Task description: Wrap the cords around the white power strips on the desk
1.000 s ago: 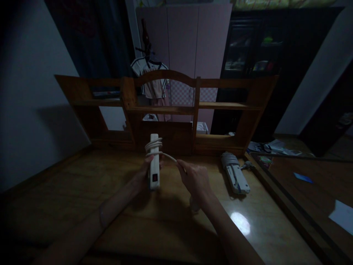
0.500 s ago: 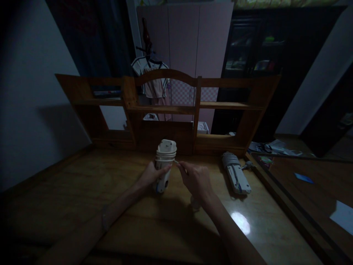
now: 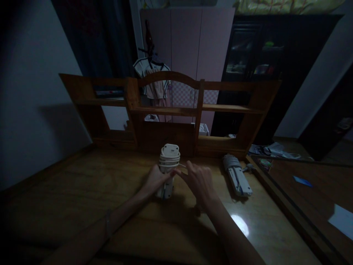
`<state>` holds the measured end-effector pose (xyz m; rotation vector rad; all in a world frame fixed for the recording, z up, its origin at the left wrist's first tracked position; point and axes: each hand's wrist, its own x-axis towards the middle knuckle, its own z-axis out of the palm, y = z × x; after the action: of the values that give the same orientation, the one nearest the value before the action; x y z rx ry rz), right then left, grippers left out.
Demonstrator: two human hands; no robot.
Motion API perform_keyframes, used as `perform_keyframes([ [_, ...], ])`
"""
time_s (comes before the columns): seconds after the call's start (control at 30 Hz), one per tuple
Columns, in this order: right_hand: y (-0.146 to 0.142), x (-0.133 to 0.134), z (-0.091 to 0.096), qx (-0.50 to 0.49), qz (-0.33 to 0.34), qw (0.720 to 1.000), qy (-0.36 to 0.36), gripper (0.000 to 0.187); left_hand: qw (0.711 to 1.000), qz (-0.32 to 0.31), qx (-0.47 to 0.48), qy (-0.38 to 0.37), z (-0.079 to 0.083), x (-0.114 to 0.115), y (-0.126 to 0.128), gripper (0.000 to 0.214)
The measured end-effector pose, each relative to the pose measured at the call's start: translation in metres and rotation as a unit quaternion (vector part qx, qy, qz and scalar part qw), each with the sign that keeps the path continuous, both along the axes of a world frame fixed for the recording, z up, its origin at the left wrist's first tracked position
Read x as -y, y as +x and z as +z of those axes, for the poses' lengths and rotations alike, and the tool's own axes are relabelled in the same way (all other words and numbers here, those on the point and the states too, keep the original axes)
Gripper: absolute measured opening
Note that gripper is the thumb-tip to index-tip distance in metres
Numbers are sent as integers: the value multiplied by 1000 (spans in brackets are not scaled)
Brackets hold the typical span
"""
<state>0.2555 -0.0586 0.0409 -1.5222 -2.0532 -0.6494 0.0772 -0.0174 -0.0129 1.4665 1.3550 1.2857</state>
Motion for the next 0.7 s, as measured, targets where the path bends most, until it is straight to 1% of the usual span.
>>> perform_keyframes([
  [0.1, -4, 4, 4, 18, -31, 999, -39, 52, 998, 15, -49, 46, -5, 4, 5, 62],
  [0.17, -5, 5, 6, 28, -43, 996, -69, 52, 996, 10, -73, 54, -5, 8, 8, 62],
  [0.27, -3, 4, 7, 47, -42, 992, -109, 48, 993, 6, -98, 60, 0, 15, 12, 63],
  [0.33, -2, 3, 5, 56, -30, 990, -122, 44, 992, 14, -108, 61, 3, 17, 14, 66],
  [0.47, 0, 1, 2, 56, -22, 990, -127, 45, 991, 3, -115, 73, 5, 17, 12, 70],
  [0.7, 0, 2, 3, 41, -24, 993, -106, 51, 986, -18, -120, 116, 9, 15, 8, 60],
])
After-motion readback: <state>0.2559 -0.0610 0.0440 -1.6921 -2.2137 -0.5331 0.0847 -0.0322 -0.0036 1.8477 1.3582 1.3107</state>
